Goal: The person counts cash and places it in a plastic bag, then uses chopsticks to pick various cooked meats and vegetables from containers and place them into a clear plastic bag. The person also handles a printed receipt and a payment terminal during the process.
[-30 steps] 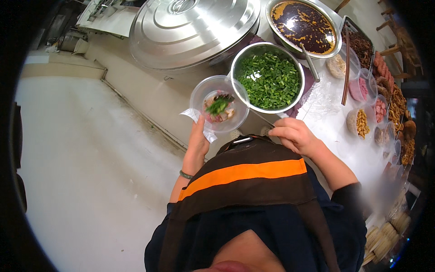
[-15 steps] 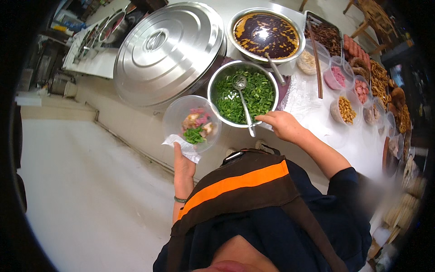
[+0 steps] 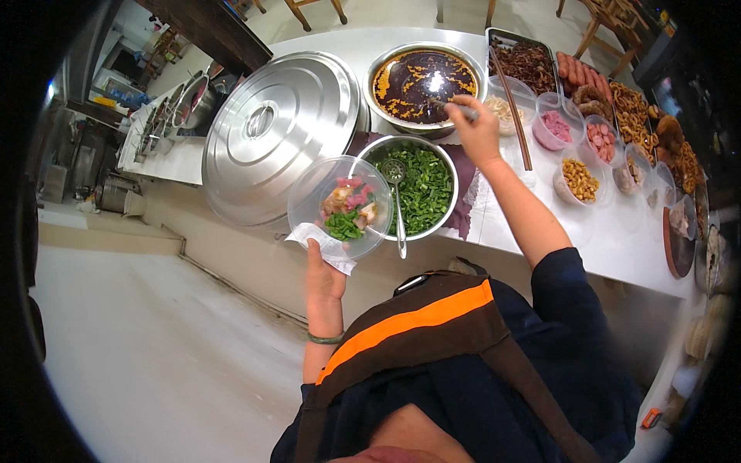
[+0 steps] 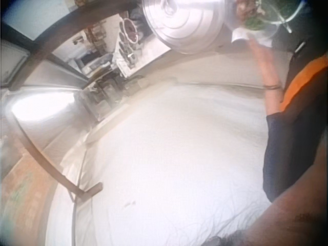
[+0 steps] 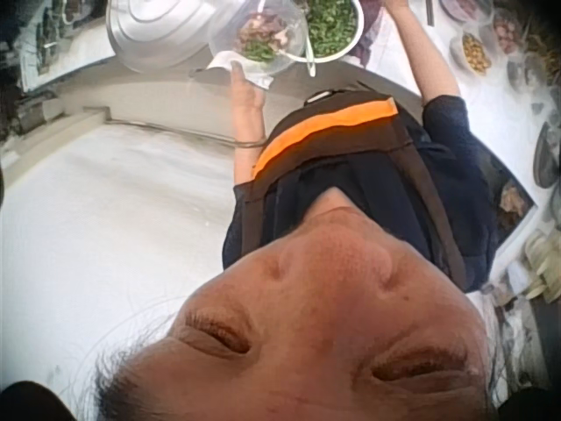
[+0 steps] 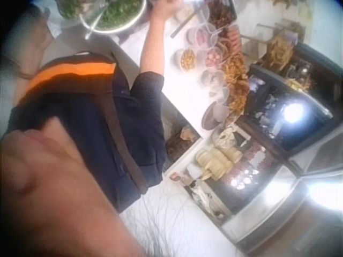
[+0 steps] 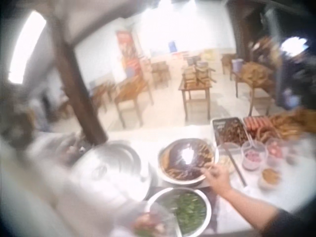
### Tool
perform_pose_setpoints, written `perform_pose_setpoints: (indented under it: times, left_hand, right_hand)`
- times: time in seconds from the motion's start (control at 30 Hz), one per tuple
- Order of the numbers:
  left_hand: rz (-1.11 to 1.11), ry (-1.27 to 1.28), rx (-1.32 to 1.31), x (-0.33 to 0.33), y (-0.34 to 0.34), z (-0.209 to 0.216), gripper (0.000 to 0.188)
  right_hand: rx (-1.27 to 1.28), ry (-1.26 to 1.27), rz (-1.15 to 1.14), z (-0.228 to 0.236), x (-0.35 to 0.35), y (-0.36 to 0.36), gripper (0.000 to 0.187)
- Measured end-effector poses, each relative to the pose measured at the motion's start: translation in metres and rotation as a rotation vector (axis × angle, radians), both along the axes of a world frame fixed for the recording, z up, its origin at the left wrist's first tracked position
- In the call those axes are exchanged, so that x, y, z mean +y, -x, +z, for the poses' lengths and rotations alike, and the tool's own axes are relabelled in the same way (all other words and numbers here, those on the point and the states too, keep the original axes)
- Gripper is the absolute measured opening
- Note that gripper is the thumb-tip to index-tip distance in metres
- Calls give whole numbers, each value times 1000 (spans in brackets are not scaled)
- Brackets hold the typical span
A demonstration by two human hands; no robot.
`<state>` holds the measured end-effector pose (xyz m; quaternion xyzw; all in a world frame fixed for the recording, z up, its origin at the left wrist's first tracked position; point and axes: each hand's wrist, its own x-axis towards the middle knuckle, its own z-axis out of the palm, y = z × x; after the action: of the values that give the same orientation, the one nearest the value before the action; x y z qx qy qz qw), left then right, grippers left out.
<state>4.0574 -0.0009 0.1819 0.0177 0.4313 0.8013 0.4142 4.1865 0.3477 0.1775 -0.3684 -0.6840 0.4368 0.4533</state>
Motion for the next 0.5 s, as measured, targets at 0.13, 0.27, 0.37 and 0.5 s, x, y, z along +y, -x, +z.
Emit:
perform_pose_setpoints:
  times: [0.13, 0.27, 0.37, 0.5]
  left_hand:
    - [-40, 15, 15, 8, -1, -3, 72]
    - [-71, -34, 79, 13, -3, -4, 71]
    - [-58, 17, 72, 16, -3, -4, 70]
    - [-42, 76, 97, 23, -2, -5, 68]
  right_hand:
    - [-57, -25, -5, 17, 32, -1, 16]
    - [-253, -539, 251, 60, 42, -12, 12]
    - [-425, -736, 506, 103, 38, -33, 12]
    - [-601, -871, 611, 145, 23, -62, 12]
